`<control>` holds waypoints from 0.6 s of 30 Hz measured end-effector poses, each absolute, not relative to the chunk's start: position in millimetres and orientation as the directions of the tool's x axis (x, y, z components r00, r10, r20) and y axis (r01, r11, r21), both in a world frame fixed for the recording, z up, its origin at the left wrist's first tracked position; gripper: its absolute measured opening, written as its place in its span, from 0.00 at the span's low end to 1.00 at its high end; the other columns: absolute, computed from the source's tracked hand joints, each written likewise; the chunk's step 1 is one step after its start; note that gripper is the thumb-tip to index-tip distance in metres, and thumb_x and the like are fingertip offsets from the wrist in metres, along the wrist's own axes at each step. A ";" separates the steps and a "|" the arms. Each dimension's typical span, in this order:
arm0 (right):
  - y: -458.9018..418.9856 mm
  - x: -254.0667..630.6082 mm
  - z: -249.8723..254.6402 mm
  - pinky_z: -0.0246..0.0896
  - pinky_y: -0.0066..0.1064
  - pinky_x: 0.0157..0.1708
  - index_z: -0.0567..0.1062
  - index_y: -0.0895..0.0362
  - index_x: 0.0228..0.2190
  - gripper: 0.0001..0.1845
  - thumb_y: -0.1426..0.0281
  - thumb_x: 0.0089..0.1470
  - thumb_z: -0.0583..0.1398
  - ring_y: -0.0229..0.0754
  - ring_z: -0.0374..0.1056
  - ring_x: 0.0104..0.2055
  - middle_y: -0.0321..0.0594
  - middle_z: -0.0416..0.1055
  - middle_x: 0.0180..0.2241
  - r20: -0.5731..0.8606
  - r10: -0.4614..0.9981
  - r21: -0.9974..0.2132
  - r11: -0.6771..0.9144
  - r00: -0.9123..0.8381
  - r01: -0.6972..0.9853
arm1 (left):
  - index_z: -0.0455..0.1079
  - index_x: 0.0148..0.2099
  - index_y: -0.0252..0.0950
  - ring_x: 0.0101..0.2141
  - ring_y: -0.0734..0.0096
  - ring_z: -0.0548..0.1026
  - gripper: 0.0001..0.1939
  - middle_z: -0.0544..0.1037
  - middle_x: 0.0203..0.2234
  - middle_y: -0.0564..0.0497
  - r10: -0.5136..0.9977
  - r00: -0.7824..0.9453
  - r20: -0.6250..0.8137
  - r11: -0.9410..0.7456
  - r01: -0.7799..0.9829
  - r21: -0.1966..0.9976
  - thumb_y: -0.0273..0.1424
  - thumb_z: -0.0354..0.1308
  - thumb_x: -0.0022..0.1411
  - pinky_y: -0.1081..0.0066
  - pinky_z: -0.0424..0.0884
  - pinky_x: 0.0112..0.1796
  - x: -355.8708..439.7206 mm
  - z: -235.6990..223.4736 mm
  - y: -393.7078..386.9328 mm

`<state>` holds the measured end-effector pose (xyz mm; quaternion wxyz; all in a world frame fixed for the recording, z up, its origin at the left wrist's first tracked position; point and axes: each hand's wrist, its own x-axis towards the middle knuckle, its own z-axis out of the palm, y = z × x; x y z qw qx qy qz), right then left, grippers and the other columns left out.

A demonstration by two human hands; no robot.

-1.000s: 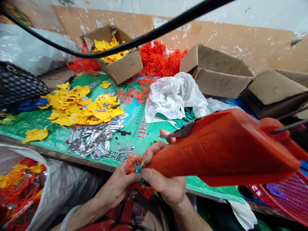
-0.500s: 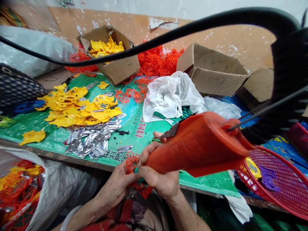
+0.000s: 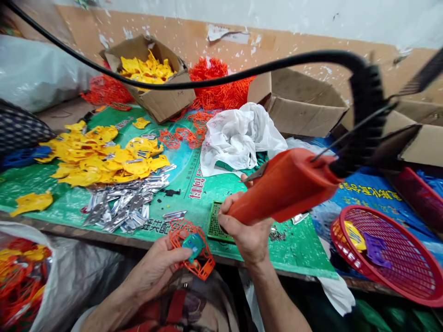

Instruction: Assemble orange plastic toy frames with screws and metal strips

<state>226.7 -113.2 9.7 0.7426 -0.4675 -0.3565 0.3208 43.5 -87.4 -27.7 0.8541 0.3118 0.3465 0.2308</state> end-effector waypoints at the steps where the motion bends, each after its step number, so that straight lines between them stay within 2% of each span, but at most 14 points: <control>1: -113.3 227.5 5.8 0.67 0.36 0.31 0.74 0.53 0.31 0.13 0.77 0.41 0.67 0.38 0.67 0.26 0.30 0.70 0.25 0.221 0.817 -0.929 0.342 0.532 -0.141 | 0.75 0.38 0.35 0.32 0.70 0.75 0.08 0.79 0.32 0.51 0.597 0.665 -0.448 0.711 -0.180 0.680 0.26 0.66 0.54 0.70 0.71 0.40 43.7 -27.8 -86.8; 5: -116.5 227.8 -2.8 0.66 0.36 0.33 0.74 0.55 0.25 0.06 0.75 0.42 0.66 0.38 0.67 0.27 0.32 0.68 0.26 0.213 0.852 -0.943 0.307 0.479 -0.127 | 0.75 0.41 0.35 0.34 0.69 0.77 0.10 0.80 0.33 0.50 0.586 0.668 -0.458 0.737 -0.204 0.644 0.26 0.67 0.54 0.67 0.71 0.42 44.9 -26.8 -85.9; 11: -117.5 225.8 -3.0 0.65 0.35 0.30 0.74 0.53 0.28 0.11 0.77 0.40 0.66 0.38 0.67 0.27 0.29 0.70 0.25 0.181 0.859 -0.936 0.299 0.478 -0.183 | 0.75 0.40 0.35 0.32 0.69 0.77 0.11 0.79 0.33 0.50 0.588 0.637 -0.498 0.755 -0.211 0.621 0.25 0.67 0.52 0.67 0.73 0.39 46.2 -22.7 -87.4; 18: -117.1 225.6 -10.6 0.64 0.35 0.32 0.75 0.55 0.25 0.07 0.77 0.42 0.66 0.38 0.67 0.28 0.31 0.69 0.26 0.209 0.868 -0.939 0.307 0.451 -0.155 | 0.76 0.40 0.34 0.30 0.72 0.76 0.11 0.79 0.32 0.50 0.613 0.628 -0.479 0.728 -0.214 0.651 0.25 0.66 0.52 0.70 0.72 0.39 47.5 -22.5 -88.1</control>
